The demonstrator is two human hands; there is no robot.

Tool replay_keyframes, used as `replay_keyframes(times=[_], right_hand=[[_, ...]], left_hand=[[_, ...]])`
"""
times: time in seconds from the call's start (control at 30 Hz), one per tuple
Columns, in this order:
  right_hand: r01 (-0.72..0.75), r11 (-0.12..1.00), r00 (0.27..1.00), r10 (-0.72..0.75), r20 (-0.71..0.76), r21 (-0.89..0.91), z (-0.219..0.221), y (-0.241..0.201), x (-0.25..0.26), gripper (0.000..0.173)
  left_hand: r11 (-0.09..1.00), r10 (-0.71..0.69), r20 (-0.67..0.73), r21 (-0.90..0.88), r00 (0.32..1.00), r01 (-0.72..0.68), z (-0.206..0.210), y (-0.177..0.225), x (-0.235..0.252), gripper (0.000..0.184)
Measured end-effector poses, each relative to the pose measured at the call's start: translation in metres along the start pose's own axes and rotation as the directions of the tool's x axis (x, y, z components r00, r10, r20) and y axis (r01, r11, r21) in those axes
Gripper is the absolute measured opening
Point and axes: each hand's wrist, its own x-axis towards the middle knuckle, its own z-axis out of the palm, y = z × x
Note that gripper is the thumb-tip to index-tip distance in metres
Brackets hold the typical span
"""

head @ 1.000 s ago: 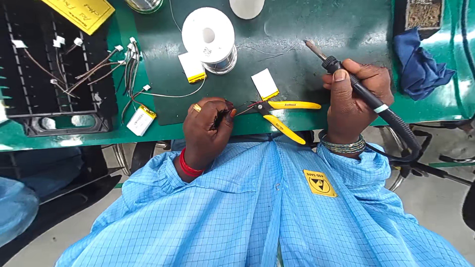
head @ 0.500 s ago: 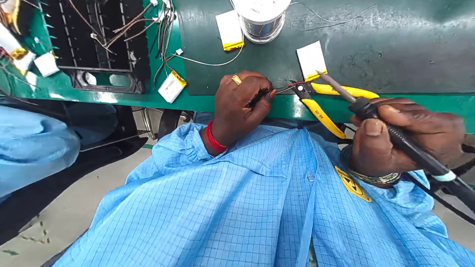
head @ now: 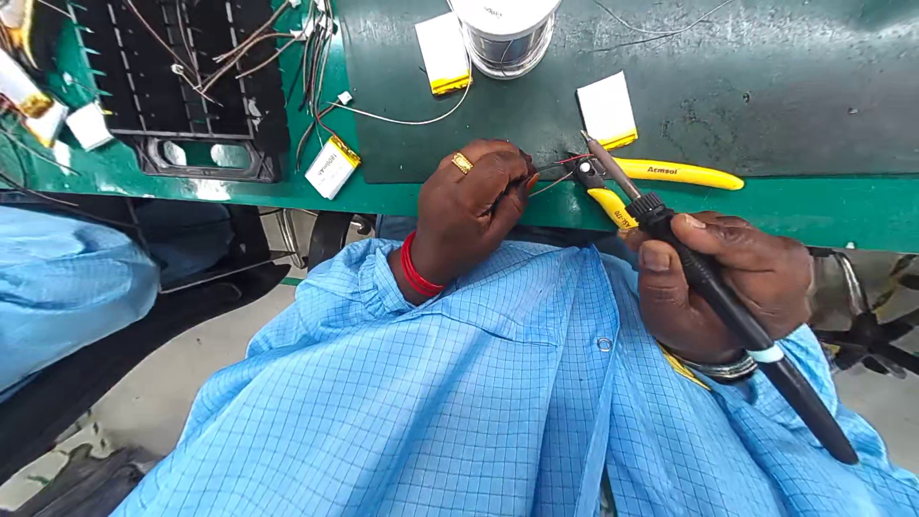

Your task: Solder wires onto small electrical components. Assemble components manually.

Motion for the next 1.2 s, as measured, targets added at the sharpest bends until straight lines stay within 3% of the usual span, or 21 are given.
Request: replay_keyframes(times=[1.2], right_hand=[[0.044, 0.998, 0.999, -0.043, 0.021, -0.036, -0.0007, 0.0025, -0.0006, 0.017]], left_hand=[[0.999, -0.031, -0.036, 0.033, 0.999, 0.033, -0.0016, 0.0002, -0.0026, 0.011]])
